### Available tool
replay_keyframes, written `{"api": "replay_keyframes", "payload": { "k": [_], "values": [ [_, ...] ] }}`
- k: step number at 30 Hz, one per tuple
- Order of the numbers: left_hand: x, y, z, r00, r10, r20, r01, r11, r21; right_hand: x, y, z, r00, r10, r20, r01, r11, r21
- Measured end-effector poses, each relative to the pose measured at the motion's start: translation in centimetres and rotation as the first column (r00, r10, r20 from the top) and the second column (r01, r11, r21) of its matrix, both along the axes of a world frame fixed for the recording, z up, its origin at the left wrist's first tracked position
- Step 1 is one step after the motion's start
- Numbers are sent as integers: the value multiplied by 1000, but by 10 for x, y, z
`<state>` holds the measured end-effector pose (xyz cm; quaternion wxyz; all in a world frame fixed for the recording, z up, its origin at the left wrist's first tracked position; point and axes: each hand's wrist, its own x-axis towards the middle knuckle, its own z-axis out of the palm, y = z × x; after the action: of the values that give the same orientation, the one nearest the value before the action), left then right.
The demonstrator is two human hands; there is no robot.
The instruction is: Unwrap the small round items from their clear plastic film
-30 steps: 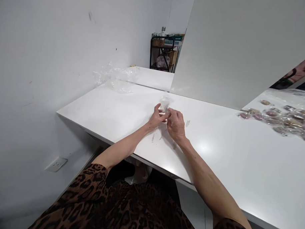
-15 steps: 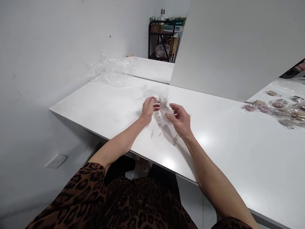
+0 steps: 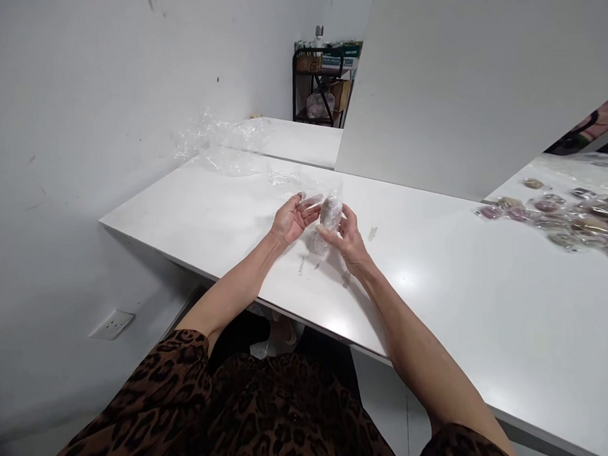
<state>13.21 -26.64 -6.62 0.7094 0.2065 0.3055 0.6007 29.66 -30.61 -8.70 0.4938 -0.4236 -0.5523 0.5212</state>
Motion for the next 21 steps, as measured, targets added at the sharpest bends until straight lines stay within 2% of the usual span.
{"api": "replay_keyframes", "payload": {
  "k": [2, 3, 8, 11, 13, 15, 18, 20, 21],
  "values": [
    [0, -1, 1, 999, -34, -13, 34, 999, 34, -4, -4, 0, 999, -41, 20, 39, 997, 62],
    [-1, -1, 1, 999, -33, -15, 33, 999, 42, -4, -5, 1, 998, -61, -17, 61, 997, 54],
    [-12, 5, 0, 992, 121, 40, -120, 993, -20, 1, 3, 5, 923, -73, -377, 11, 987, -163],
    [-13, 5, -1, 983, 157, 92, -153, 987, -56, 5, 9, 3, 894, -145, -424, 63, 978, -201],
    [-9, 2, -2, 992, 92, 91, -89, 995, -36, 6, 11, 1, 911, -163, -379, 106, 980, -167],
    [-2, -4, -4, 998, -45, 40, 46, 999, -25, 5, 10, 0, 934, -153, -323, 120, 986, -119],
    [10, -11, -8, 957, -288, -37, 287, 957, -43, 3, 7, 1, 947, -119, -298, 95, 991, -92],
    [14, -12, -10, 932, -360, -49, 358, 933, -37, 3, 7, 0, 951, -92, -294, 60, 991, -116],
    [14, -12, -10, 936, -350, -47, 349, 937, -29, 3, 7, -1, 954, -87, -287, 50, 990, -135]
  ]
}}
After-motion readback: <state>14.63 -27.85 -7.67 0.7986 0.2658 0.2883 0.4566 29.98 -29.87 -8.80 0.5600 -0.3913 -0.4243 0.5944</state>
